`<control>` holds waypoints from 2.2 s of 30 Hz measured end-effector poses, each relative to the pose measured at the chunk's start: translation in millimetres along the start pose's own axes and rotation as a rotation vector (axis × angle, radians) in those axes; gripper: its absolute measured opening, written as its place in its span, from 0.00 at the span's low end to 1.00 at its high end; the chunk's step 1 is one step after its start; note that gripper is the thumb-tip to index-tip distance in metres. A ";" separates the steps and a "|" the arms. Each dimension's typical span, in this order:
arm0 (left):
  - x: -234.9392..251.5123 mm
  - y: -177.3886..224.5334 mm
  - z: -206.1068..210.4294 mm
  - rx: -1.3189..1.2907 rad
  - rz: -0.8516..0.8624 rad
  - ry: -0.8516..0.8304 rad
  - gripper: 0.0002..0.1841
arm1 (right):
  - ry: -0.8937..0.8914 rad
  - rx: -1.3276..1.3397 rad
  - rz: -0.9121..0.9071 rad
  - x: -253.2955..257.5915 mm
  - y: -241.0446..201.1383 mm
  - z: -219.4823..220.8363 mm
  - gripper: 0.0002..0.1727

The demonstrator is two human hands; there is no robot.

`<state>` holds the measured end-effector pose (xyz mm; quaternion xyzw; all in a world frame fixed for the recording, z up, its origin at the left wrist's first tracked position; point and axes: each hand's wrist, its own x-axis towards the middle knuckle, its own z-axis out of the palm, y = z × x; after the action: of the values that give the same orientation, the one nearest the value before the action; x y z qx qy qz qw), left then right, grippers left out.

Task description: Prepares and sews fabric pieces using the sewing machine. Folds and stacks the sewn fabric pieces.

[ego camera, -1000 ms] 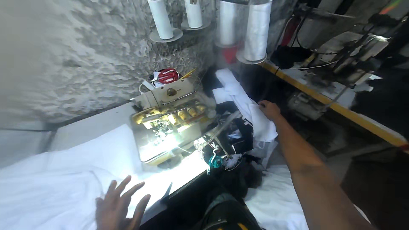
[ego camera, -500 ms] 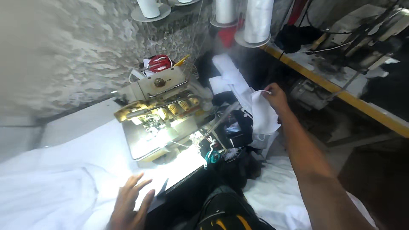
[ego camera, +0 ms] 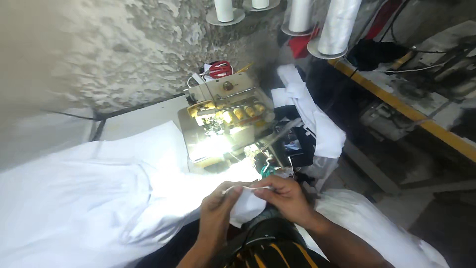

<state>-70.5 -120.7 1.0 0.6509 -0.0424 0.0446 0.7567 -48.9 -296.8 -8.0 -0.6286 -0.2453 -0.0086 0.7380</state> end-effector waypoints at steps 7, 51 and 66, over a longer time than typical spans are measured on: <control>-12.7 14.3 -39.2 -0.018 -0.094 0.130 0.08 | 0.068 0.083 0.056 18.4 9.5 51.2 0.07; -17.5 47.0 -90.3 -0.007 -0.456 -0.058 0.05 | -0.274 -0.377 -0.217 15.5 27.7 54.3 0.10; -27.0 63.0 -90.7 0.466 -0.223 -0.217 0.06 | -0.233 0.053 0.189 24.7 13.3 61.0 0.09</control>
<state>-104.5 -21.9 45.9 0.8089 -0.0399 -0.1004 0.5779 -44.4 -229.8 -5.6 -0.6261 -0.2692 0.1403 0.7182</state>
